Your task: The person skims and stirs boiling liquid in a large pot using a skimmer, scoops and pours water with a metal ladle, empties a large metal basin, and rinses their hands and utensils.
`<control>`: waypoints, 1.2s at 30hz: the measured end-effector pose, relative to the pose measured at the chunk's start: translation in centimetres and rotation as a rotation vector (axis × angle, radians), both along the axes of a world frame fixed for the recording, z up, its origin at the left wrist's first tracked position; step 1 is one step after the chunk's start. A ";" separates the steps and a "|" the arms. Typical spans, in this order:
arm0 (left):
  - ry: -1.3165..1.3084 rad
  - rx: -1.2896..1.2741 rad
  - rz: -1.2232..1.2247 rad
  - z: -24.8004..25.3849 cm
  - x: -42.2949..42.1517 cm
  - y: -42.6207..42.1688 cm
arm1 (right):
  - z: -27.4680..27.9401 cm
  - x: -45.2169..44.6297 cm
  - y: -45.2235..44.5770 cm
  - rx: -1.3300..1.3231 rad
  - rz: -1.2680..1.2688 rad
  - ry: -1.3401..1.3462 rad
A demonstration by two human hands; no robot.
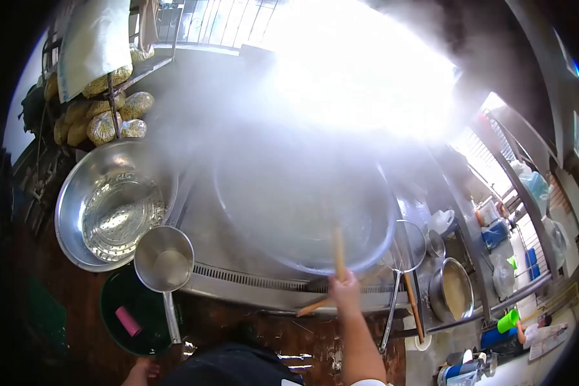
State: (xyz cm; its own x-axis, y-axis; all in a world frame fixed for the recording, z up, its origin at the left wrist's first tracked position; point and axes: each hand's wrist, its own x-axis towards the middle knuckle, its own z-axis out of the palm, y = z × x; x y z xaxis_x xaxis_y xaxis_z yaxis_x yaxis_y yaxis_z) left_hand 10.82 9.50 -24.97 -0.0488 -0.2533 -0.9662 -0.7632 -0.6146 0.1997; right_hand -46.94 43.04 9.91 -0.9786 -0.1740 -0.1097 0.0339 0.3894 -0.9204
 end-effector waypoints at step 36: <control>-0.088 -0.037 0.038 8.4 -4.7 6.9 | -4.1 -16.8 -8.3 0.158 0.511 -0.838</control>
State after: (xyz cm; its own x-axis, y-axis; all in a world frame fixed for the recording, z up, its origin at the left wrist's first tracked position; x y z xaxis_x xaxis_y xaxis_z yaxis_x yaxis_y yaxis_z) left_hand 6.13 16.38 -16.61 0.0459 -0.2889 -0.9563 -0.7547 -0.6372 0.1562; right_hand -63.70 34.72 5.82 -0.3857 -0.4766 -0.7900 0.4439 0.6548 -0.6118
